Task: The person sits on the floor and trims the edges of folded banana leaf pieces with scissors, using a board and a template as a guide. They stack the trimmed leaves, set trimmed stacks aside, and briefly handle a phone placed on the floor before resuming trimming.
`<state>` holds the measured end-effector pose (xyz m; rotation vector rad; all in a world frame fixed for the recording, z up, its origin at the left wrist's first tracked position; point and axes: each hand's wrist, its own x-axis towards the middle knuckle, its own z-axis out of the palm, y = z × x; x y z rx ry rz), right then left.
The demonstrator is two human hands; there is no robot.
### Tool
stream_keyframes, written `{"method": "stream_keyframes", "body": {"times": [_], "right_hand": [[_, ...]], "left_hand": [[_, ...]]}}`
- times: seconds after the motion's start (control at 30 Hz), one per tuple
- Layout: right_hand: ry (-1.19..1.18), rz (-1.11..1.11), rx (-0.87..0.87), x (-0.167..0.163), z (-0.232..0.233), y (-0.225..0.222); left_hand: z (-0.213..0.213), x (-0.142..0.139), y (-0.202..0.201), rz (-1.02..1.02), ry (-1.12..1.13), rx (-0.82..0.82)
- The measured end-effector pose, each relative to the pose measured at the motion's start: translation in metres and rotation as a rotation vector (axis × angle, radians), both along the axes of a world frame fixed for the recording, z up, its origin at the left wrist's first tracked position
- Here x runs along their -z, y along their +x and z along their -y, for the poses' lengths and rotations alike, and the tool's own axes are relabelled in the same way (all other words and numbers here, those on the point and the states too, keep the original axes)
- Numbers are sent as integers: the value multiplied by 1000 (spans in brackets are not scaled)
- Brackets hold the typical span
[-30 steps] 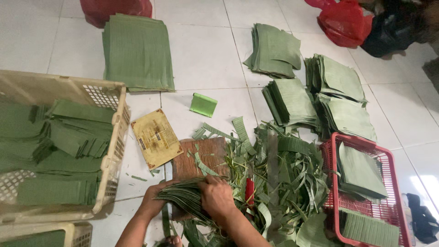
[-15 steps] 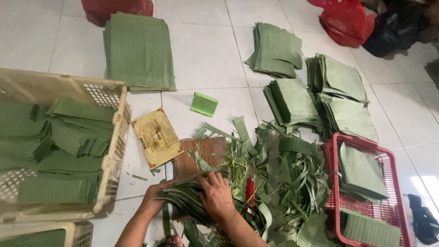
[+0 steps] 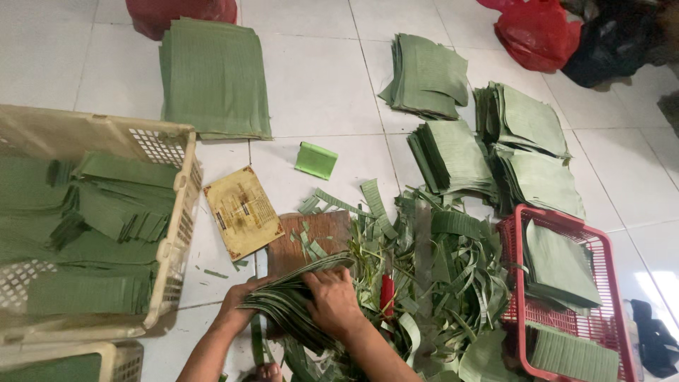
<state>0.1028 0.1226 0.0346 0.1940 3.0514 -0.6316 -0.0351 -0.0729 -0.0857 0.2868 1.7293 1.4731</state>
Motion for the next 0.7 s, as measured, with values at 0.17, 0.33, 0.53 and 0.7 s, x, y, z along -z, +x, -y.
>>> {"method": "stream_keyframes", "body": {"times": [0.17,0.33,0.53,0.7], "right_hand": [[57,45,20,38,4,-16],[162,78,24,58,0,-20],[-231,249,465,24,-87,14],[-850,162,722,29,-184,63]], "left_hand": [[0,4,0,27,133,-8],[-3,-1,-2,249,165,-97],[-1,-6,-1,6,116,-25],[-2,4,-2,84,153,-36]]}}
